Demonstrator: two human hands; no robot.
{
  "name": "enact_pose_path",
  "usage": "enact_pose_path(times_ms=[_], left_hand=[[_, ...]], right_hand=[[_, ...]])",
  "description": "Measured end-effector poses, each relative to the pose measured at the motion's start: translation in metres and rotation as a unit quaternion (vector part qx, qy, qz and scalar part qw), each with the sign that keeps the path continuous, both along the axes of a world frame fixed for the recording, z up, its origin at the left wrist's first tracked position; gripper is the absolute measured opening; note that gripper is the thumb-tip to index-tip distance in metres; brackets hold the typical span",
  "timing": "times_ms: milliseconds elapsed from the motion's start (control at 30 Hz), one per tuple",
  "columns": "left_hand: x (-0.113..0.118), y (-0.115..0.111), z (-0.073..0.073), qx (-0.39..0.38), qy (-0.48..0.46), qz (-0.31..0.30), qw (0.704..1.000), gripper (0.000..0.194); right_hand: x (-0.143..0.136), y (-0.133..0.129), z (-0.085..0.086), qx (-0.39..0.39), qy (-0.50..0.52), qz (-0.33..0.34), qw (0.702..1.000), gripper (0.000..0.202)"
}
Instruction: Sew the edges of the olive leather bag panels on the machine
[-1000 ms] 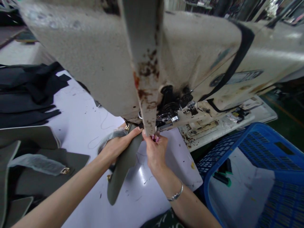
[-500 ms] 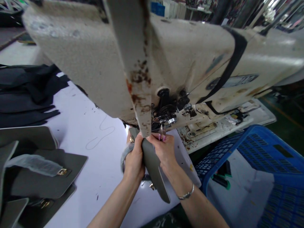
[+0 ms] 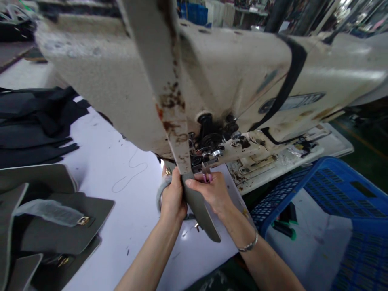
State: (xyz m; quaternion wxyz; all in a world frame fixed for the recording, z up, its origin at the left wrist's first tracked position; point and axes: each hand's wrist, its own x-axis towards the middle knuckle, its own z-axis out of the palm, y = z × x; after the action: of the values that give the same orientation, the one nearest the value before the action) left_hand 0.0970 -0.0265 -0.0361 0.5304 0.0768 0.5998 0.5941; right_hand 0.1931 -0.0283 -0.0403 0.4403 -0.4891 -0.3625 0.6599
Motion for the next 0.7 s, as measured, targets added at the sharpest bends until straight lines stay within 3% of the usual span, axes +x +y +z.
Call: enact_pose_path(times_ms=[100, 200, 300, 333, 367, 467, 500, 567, 633, 700], left_hand=[[0.003, -0.012, 0.006, -0.032, -0.034, -0.042, 0.998, 0.041], [0.001, -0.044, 0.019, 0.014, -0.036, -0.128, 0.991, 0.048], [-0.014, -0.088, 0.027, 0.036, 0.036, -0.200, 0.979, 0.065], [-0.022, -0.102, 0.027, 0.034, 0.087, -0.200, 0.975, 0.062], [-0.029, -0.114, 0.025, 0.032, 0.149, -0.180, 0.972, 0.053], [-0.050, -0.131, 0.007, 0.052, 0.326, 0.015, 0.944, 0.043], [-0.055, -0.129, -0.001, 0.052, 0.358, 0.051, 0.931, 0.044], [-0.059, -0.119, -0.018, 0.034, 0.332, -0.001, 0.943, 0.051], [-0.056, -0.107, -0.032, 0.016, 0.212, -0.127, 0.969, 0.064], [-0.048, -0.098, -0.042, 0.020, 0.114, -0.195, 0.974, 0.075]], right_hand=[[0.005, -0.009, 0.001, -0.018, -0.013, 0.022, 1.000, 0.020], [0.008, -0.016, 0.003, -0.022, -0.002, 0.027, 0.999, 0.021], [0.009, -0.020, 0.005, -0.013, 0.008, 0.014, 1.000, 0.019], [0.009, -0.021, 0.005, -0.014, 0.007, 0.008, 1.000, 0.018], [0.008, -0.022, 0.005, -0.019, 0.006, 0.004, 1.000, 0.018], [0.006, -0.024, 0.003, -0.050, 0.022, 0.001, 0.999, 0.022], [0.005, -0.025, 0.002, -0.057, 0.031, 0.002, 0.998, 0.023], [0.003, -0.027, -0.001, -0.059, 0.048, 0.010, 0.997, 0.026], [0.002, -0.029, -0.004, -0.036, 0.032, 0.004, 0.999, 0.026], [0.001, -0.031, -0.005, 0.010, -0.039, -0.016, 0.999, 0.025]])
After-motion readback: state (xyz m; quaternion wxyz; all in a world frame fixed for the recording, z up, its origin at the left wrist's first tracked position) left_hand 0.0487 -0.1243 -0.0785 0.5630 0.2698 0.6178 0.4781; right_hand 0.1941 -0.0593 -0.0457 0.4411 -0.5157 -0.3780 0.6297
